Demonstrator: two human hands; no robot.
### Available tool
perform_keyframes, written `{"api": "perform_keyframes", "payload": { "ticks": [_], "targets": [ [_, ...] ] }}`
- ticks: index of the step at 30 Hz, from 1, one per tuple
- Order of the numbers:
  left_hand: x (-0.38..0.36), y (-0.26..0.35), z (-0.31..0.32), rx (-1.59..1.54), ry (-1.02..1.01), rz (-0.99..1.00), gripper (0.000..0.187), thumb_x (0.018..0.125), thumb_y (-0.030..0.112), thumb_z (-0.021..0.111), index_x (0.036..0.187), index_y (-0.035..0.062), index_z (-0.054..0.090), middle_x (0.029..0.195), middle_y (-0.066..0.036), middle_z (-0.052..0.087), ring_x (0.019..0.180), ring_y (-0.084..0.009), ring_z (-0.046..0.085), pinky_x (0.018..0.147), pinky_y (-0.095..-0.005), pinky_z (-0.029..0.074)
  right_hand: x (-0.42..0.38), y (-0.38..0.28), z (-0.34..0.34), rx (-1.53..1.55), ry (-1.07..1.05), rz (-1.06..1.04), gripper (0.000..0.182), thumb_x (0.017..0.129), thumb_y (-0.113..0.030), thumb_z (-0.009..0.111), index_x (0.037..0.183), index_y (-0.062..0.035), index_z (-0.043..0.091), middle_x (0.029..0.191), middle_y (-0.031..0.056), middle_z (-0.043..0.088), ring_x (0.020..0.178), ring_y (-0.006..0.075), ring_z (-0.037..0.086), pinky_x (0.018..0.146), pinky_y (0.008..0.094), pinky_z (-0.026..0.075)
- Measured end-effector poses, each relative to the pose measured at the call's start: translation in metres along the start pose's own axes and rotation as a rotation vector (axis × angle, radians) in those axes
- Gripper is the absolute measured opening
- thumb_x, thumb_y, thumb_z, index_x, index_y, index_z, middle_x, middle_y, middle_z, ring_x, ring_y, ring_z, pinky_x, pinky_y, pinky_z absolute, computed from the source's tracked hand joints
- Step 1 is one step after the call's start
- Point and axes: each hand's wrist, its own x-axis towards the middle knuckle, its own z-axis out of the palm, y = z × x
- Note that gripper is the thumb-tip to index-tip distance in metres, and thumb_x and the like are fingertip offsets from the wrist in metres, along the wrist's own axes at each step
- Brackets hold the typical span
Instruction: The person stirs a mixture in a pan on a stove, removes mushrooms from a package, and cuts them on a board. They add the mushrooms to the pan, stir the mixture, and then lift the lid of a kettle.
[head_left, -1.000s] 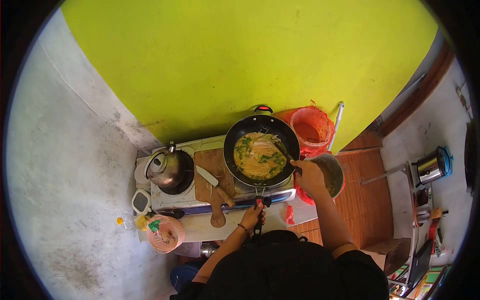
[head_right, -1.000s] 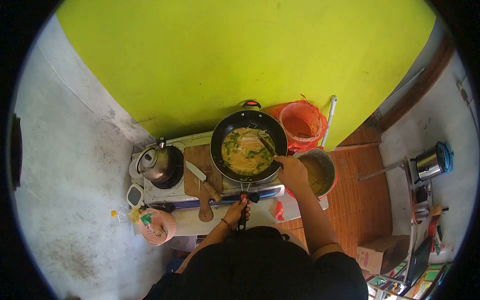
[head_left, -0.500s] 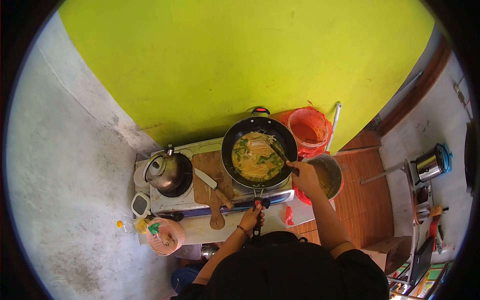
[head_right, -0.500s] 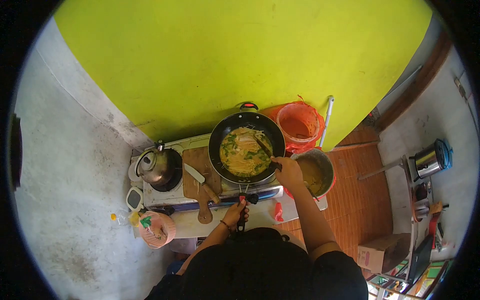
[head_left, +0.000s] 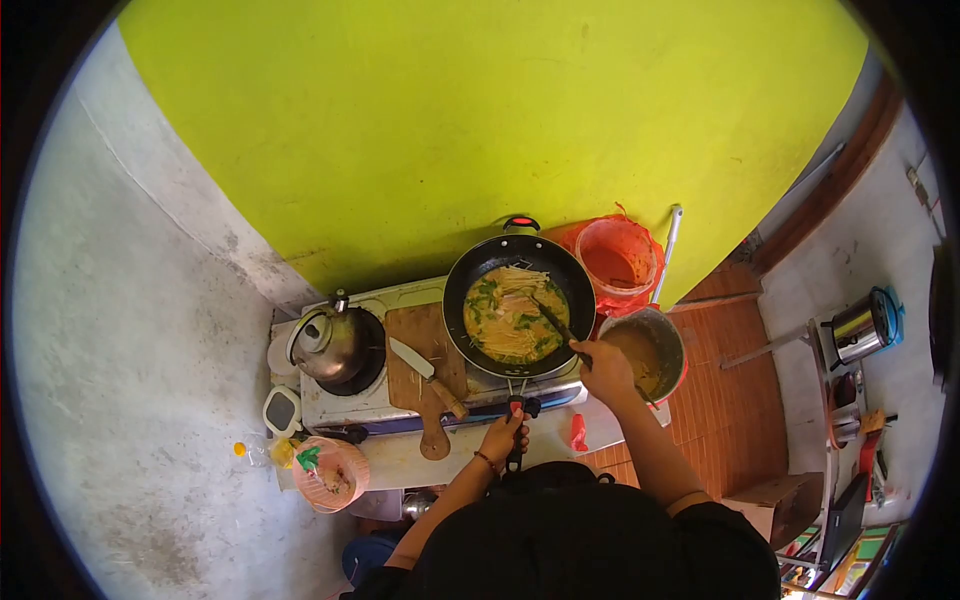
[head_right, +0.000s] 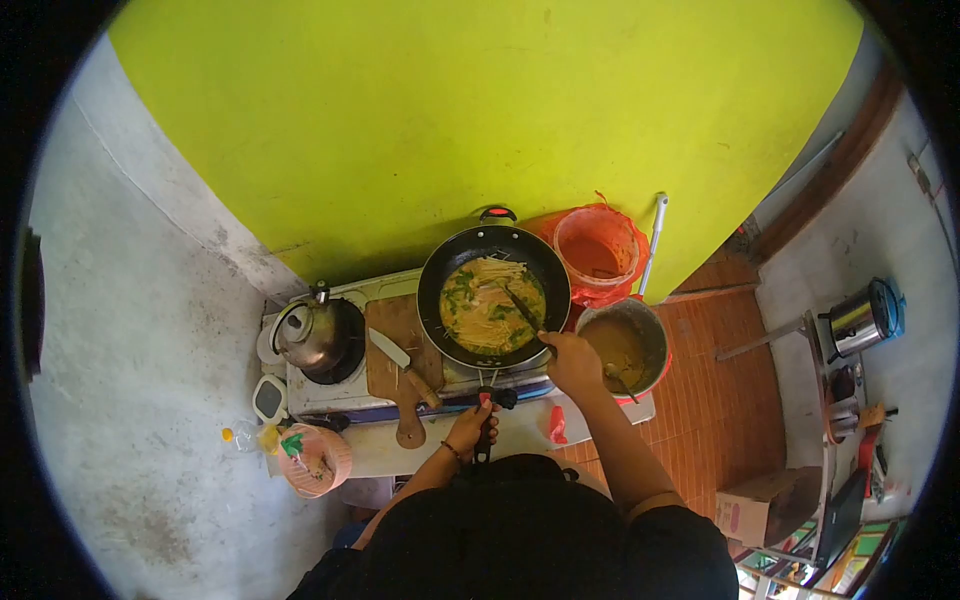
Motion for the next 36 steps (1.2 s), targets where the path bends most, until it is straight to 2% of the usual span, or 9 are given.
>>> {"api": "perform_keyframes", "payload": {
  "ticks": [3,12,15,21,24,27,30,36],
  "targets": [
    [0.0,0.0,0.0,0.001,0.013,-0.002,0.039,0.094,0.043,0.052,0.107,0.0061,0.052,0.073,0.001,0.049,0.059,-0.0108,0.049,0.054,-0.0261,0.044,0.001,0.002,-0.003,0.127,0.043,-0.034,0.037,0.071,-0.006,0.061,0.107,-0.0128,0.068,0.088,0.018,0.064,0.08,0.0354,0.062,0.072,0.0419,0.049],
    [-0.002,0.001,0.002,0.005,0.011,0.012,0.038,0.095,0.041,0.05,0.106,0.0049,0.053,0.072,0.001,0.049,0.058,-0.0108,0.048,0.054,-0.0263,0.043,-0.007,-0.006,-0.01,-0.063,-0.017,-0.009,0.033,0.074,-0.008,0.06,0.105,-0.0149,0.069,0.087,0.0159,0.064,0.08,0.0347,0.062,0.071,0.043,0.049],
    [-0.001,0.001,0.0,0.01,0.017,0.016,0.038,0.095,0.042,0.05,0.106,0.0051,0.053,0.072,0.001,0.049,0.058,-0.0105,0.048,0.054,-0.0262,0.043,-0.005,-0.007,-0.018,0.019,0.03,-0.042,0.033,0.073,-0.008,0.06,0.104,-0.0152,0.069,0.086,0.0163,0.064,0.08,0.0344,0.062,0.071,0.0429,0.049],
    [-0.001,0.0,0.001,-0.001,0.014,-0.007,0.036,0.095,0.042,0.05,0.105,0.0078,0.051,0.073,0.002,0.049,0.059,-0.0104,0.048,0.055,-0.0258,0.043,-0.005,-0.01,-0.024,-0.02,-0.065,0.012,0.036,0.072,-0.005,0.06,0.105,-0.0164,0.068,0.086,0.0149,0.062,0.083,0.0334,0.062,0.073,0.043,0.05],
    [-0.002,0.001,0.0,0.0,0.012,0.001,0.036,0.095,0.042,0.05,0.106,0.0075,0.051,0.073,0.001,0.049,0.059,-0.0105,0.048,0.055,-0.0259,0.043,0.002,-0.012,-0.031,0.024,-0.051,0.006,0.036,0.072,-0.006,0.06,0.106,-0.0164,0.068,0.086,0.0145,0.062,0.083,0.0335,0.062,0.073,0.0432,0.05],
    [0.001,-0.001,-0.001,0.009,-0.001,0.003,0.037,0.095,0.042,0.051,0.106,0.0071,0.051,0.073,0.001,0.049,0.059,-0.0106,0.048,0.055,-0.0259,0.043,0.012,-0.01,-0.024,0.011,0.051,-0.056,0.036,0.073,-0.006,0.06,0.107,-0.0165,0.067,0.087,0.0142,0.063,0.083,0.0338,0.062,0.073,0.0432,0.05],
    [-0.001,0.001,-0.001,0.009,-0.002,0.0,0.038,0.094,0.042,0.051,0.106,0.0069,0.051,0.074,0.001,0.049,0.059,-0.0107,0.048,0.055,-0.0259,0.043,0.022,-0.006,-0.009,-0.118,0.031,-0.003,0.037,0.072,-0.006,0.059,0.107,-0.0168,0.067,0.09,0.0135,0.063,0.085,0.0338,0.062,0.075,0.0428,0.051],
    [-0.001,0.0,-0.001,0.003,0.011,0.002,0.038,0.094,0.043,0.051,0.106,0.0072,0.051,0.074,0.001,0.049,0.059,-0.0105,0.049,0.055,-0.0263,0.044,0.018,-0.006,-0.012,-0.078,-0.039,0.042,0.038,0.073,-0.005,0.059,0.109,-0.0156,0.065,0.094,0.0154,0.063,0.088,0.0333,0.062,0.078,0.0427,0.05]
  ]
}}
